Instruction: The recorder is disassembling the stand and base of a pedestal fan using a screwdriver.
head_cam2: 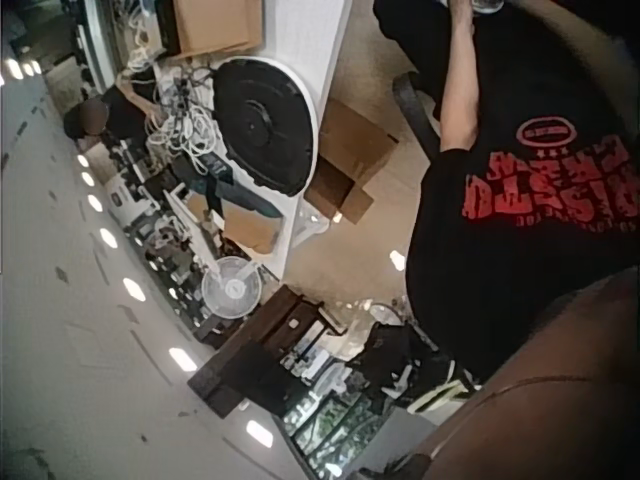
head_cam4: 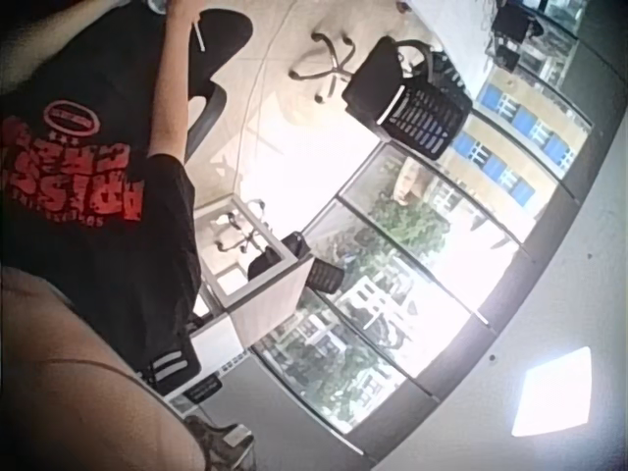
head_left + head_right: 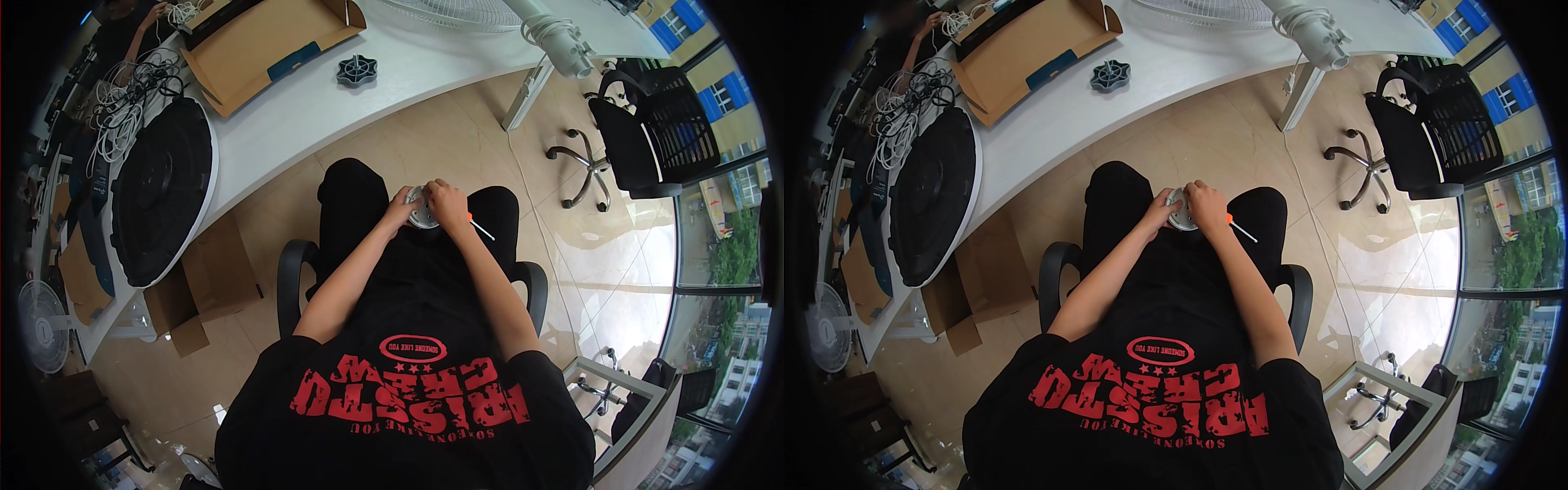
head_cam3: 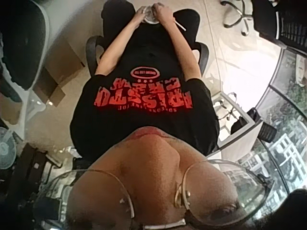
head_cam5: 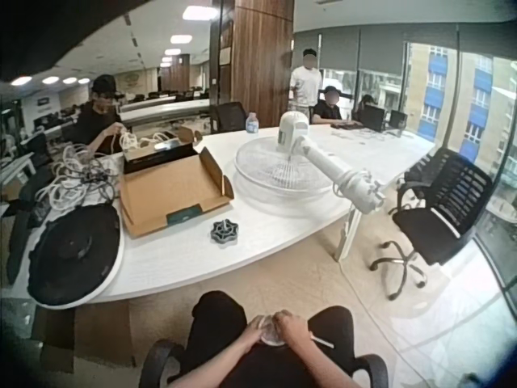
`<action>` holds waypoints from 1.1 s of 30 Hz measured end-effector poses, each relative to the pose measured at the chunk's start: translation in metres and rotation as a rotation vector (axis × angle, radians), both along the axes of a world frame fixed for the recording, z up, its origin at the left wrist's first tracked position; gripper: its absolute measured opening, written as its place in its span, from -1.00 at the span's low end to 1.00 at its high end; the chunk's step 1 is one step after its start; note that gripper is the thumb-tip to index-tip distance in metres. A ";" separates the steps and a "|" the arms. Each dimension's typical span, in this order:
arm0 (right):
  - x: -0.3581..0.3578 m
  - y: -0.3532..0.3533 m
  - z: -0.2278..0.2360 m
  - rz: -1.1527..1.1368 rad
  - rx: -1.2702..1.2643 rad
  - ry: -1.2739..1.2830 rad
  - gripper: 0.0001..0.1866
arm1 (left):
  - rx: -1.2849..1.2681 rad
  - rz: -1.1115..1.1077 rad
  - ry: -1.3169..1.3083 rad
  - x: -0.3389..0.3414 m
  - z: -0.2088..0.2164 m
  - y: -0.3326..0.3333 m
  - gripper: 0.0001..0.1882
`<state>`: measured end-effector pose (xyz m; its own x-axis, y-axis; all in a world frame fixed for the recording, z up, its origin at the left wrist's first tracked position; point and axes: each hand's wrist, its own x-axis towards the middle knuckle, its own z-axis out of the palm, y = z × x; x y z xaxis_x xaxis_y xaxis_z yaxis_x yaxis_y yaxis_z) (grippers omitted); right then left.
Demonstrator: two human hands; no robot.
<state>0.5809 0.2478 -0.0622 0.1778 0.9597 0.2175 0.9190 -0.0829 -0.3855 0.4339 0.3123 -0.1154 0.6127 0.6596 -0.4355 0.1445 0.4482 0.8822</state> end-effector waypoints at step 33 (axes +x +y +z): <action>-0.037 0.115 0.170 0.122 0.353 0.467 -0.77 | 0.012 0.247 0.018 -0.056 -0.007 0.001 -0.68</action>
<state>0.5436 0.3628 0.1081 0.2248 0.8632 0.4521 0.6404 0.2188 -0.7362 0.3774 0.3135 -0.1226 0.4248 0.7934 -0.4360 0.0476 0.4614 0.8859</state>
